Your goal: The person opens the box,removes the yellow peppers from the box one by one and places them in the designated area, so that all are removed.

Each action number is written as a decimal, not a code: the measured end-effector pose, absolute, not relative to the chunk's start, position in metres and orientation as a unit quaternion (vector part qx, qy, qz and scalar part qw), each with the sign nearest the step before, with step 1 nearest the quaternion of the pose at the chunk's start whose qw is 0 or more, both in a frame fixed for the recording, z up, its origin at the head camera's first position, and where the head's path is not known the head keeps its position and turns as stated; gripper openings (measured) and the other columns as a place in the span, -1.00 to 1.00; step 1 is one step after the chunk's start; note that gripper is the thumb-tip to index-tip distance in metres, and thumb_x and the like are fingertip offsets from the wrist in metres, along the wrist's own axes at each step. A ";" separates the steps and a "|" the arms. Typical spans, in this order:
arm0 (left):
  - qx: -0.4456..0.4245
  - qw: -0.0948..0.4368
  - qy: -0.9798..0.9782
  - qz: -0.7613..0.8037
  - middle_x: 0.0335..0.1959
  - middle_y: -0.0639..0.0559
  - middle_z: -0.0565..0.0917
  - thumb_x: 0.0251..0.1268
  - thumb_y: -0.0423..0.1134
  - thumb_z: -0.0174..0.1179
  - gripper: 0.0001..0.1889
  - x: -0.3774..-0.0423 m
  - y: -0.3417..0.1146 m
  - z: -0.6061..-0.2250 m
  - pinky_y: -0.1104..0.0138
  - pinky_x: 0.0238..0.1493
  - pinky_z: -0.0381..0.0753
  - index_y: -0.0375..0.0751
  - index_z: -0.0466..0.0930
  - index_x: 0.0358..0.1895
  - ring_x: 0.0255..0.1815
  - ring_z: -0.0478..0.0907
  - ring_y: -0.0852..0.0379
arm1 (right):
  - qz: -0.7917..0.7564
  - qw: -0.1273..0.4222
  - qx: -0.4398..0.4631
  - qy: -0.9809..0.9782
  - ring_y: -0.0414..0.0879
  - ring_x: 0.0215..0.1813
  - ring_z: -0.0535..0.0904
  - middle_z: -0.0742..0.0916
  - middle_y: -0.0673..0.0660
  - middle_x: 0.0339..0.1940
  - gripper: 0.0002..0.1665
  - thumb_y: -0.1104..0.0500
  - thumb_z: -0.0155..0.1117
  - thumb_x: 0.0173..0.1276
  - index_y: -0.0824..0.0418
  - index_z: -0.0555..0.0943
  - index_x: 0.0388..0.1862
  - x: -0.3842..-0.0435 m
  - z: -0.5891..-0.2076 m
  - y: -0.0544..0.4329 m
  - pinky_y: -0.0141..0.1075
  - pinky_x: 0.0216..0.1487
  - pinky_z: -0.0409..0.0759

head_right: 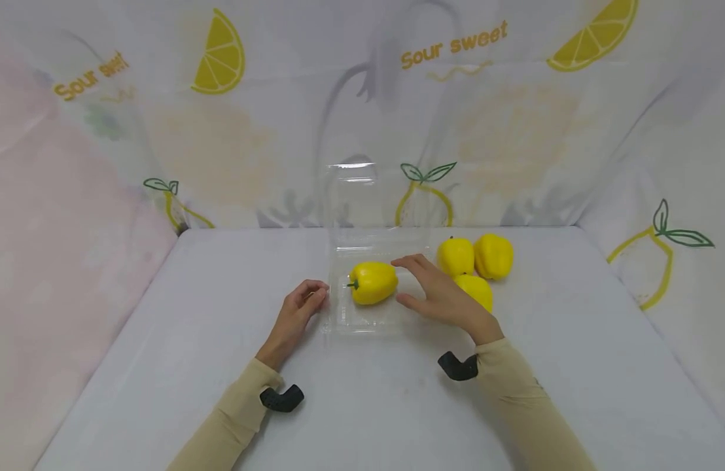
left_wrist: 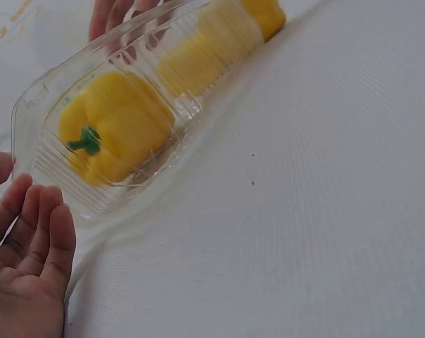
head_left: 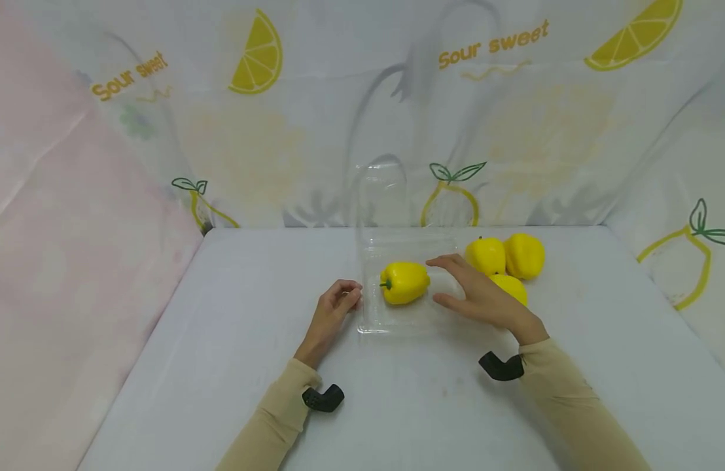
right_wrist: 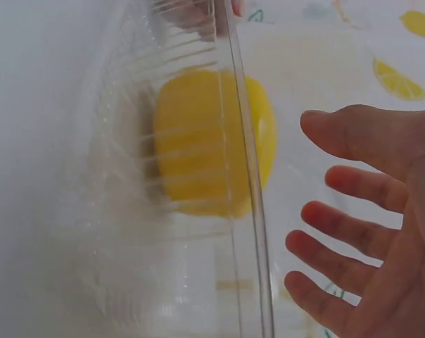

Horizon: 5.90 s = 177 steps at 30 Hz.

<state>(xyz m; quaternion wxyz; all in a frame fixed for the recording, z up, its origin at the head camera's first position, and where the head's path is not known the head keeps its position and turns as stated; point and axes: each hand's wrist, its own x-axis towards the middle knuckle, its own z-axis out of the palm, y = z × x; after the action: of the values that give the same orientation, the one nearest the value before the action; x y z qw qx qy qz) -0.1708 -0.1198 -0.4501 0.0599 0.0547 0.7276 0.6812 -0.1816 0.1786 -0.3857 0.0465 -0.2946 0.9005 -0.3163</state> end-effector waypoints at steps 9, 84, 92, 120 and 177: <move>0.050 0.038 0.726 0.685 -0.25 -0.07 0.56 0.38 -0.22 0.09 -0.73 -0.178 -0.121 -0.467 0.51 -0.17 0.56 -0.33 0.50 0.00 -0.31 0.51 0.23 | -0.298 0.048 -0.321 0.898 0.04 0.41 0.28 0.32 0.11 0.42 -0.25 0.06 0.25 0.32 0.12 0.20 0.42 -0.188 -0.393 0.149 -0.01 0.39 0.28; 0.058 0.056 0.729 0.679 -0.22 -0.39 0.53 0.38 -0.30 0.08 -0.76 -0.165 -0.119 -0.439 0.39 -0.16 0.54 -0.41 0.50 -0.02 -0.26 0.51 0.10 | -0.252 -0.016 -0.354 0.901 0.05 0.25 0.38 0.43 0.15 0.27 -0.30 0.07 0.35 0.24 0.16 0.34 0.33 -0.200 -0.393 0.128 -0.04 0.31 0.39; 0.062 0.055 0.730 0.679 -0.23 -0.38 0.53 0.38 -0.31 0.07 -0.76 -0.165 -0.119 -0.439 0.40 -0.17 0.54 -0.43 0.49 -0.02 -0.27 0.51 0.09 | -0.249 -0.033 -0.338 0.907 0.04 0.25 0.39 0.43 0.14 0.27 -0.28 0.02 0.36 0.22 0.13 0.34 0.32 -0.197 -0.390 0.134 -0.04 0.27 0.44; 0.060 0.048 0.730 0.679 -0.24 -0.41 0.53 0.37 -0.32 0.08 -0.76 -0.164 -0.118 -0.440 0.41 -0.20 0.54 -0.43 0.50 -0.03 -0.31 0.51 0.15 | -0.334 -0.054 -0.275 0.900 0.02 0.19 0.43 0.45 0.10 0.27 -0.23 -0.06 0.34 0.22 0.13 0.30 0.35 -0.192 -0.381 0.162 0.00 0.24 0.42; 0.060 0.043 0.732 0.678 -0.24 -0.45 0.52 0.36 -0.34 0.08 -0.77 -0.166 -0.117 -0.441 0.38 -0.19 0.54 -0.45 0.50 -0.05 -0.30 0.51 0.09 | -0.429 -0.054 -0.161 0.887 0.16 0.25 0.42 0.45 0.18 0.31 -0.31 0.00 0.24 0.33 0.12 0.28 0.38 -0.180 -0.377 0.216 0.09 0.21 0.44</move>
<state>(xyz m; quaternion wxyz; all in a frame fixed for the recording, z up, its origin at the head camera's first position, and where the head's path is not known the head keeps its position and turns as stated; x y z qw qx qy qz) -0.1662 -0.1166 -0.4414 0.0431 0.0598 0.7316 0.6778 -0.1799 0.2161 -0.3767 -0.0535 -0.1609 0.8872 -0.4291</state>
